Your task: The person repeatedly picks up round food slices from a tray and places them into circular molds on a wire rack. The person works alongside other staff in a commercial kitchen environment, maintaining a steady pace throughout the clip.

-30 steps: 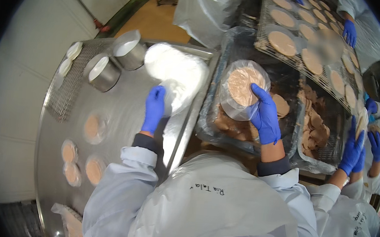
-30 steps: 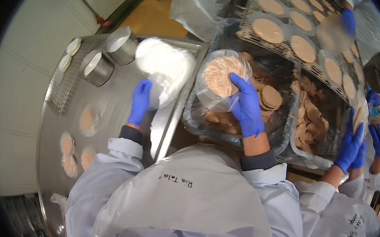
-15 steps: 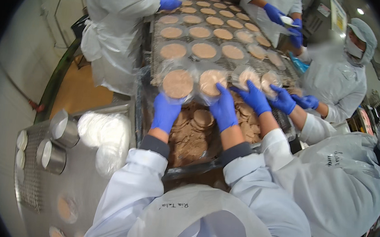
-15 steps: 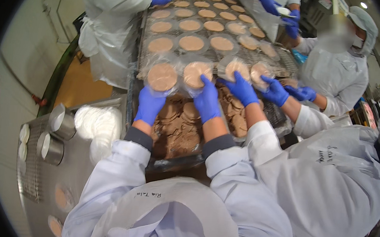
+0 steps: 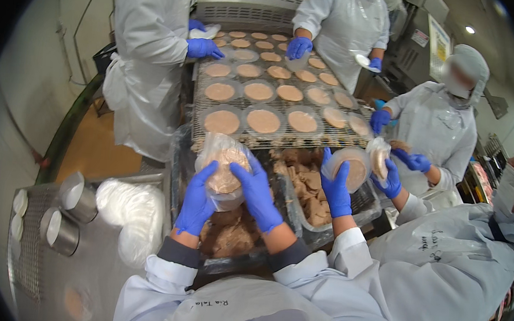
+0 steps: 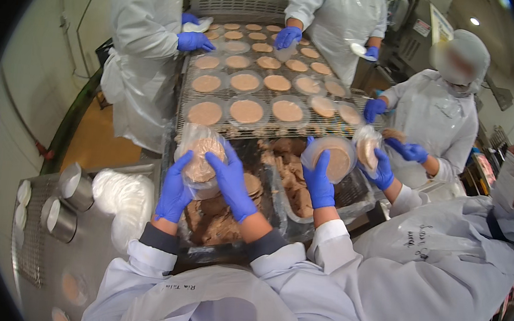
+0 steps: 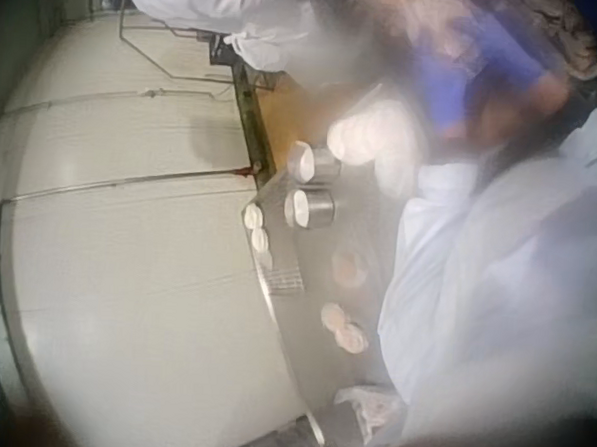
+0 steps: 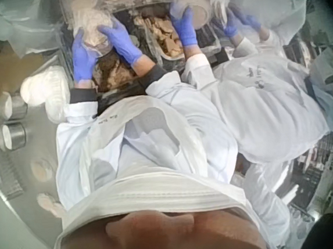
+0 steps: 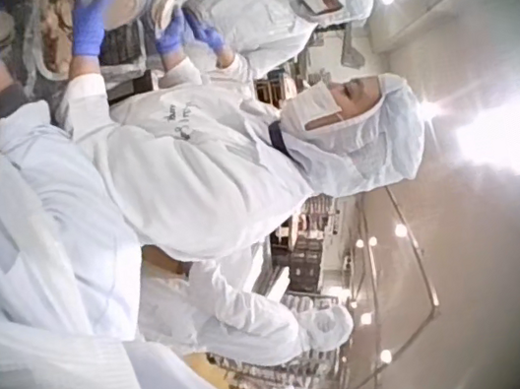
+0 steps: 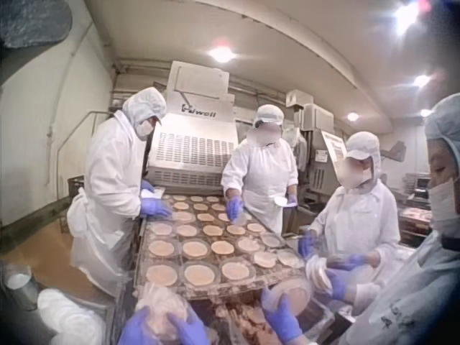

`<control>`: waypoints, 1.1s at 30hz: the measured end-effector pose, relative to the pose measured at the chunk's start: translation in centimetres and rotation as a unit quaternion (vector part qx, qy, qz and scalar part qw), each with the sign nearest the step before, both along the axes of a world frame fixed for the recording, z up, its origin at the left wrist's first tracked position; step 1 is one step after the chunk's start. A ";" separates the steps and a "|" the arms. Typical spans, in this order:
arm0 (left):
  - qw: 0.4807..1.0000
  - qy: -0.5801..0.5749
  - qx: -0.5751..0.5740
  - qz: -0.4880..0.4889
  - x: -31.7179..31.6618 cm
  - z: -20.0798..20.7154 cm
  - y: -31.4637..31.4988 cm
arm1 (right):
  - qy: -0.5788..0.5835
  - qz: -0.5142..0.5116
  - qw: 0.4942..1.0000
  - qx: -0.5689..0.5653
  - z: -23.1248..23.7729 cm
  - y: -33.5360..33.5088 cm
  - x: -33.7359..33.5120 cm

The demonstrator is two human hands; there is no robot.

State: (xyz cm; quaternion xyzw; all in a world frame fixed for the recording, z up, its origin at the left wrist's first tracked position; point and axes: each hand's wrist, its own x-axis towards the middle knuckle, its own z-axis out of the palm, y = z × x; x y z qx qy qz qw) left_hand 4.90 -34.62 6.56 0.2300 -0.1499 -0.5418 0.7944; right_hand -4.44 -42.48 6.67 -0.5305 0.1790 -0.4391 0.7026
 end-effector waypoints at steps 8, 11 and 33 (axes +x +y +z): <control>0.992 0.117 0.049 -0.016 2.7 -7.9 -0.2 | 0.041 -0.041 0.962 0.269 -3.5 -4.7 -3.2; 0.999 0.049 -0.019 0.003 4.4 -7.1 -2.9 | -0.038 -0.066 0.946 0.316 -3.1 -5.9 -3.3; 0.432 -0.374 0.437 0.695 11.6 -2.9 42.2 | -0.165 0.044 0.899 0.403 -15.1 -14.3 -5.7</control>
